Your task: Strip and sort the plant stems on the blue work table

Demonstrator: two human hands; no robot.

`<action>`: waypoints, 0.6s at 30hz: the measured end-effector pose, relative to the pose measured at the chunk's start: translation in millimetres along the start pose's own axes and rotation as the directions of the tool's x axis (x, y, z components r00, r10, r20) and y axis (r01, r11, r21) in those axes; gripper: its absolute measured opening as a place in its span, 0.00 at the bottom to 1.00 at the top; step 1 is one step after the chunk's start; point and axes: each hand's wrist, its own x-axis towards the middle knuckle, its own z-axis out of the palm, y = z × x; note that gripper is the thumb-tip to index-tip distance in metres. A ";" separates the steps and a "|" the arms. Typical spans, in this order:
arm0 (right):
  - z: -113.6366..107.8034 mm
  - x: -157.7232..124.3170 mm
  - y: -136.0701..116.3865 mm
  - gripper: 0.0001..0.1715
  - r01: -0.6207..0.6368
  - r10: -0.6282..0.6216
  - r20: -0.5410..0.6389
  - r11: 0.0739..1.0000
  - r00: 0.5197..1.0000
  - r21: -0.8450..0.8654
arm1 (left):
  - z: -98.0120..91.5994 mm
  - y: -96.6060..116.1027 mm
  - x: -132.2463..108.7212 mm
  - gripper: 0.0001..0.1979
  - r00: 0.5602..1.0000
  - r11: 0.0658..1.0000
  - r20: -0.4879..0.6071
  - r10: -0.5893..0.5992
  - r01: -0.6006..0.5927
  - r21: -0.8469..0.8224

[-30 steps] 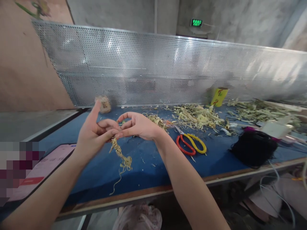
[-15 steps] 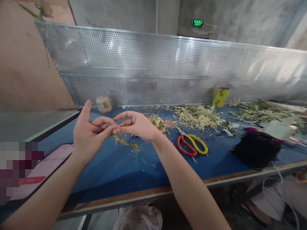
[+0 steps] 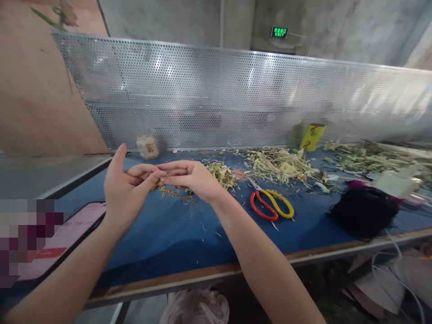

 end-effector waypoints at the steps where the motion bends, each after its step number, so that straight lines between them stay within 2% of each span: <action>1: 0.3 0.1 0.2 0.16 0.001 -0.001 -0.007 1.000 1.000 -0.006 | 0.0 0.0 0.1 0.48 1.000 1.000 -0.005 -0.003 0.003 0.006; 6: 2.4 0.2 -0.2 0.18 0.016 -0.017 -0.043 1.000 0.999 -0.017 | 0.4 0.7 0.9 0.47 0.999 1.000 -0.028 -0.020 0.020 0.012; 13: 3.8 -1.5 -3.5 0.21 0.037 -0.041 -0.089 0.999 0.995 -0.039 | 0.1 -2.9 3.1 0.46 0.997 0.997 0.014 -0.072 0.072 -0.023; 15: 2.3 -1.9 -4.0 0.21 0.026 -0.034 -0.125 0.998 0.992 -0.064 | 0.2 -2.3 1.2 0.45 0.999 0.999 0.015 -0.041 0.041 0.019; 18: -1.5 -2.2 -5.3 0.20 -0.028 0.014 -0.162 0.996 0.987 -0.087 | 0.5 -1.4 -3.6 0.45 0.997 0.993 0.039 0.067 -0.071 0.098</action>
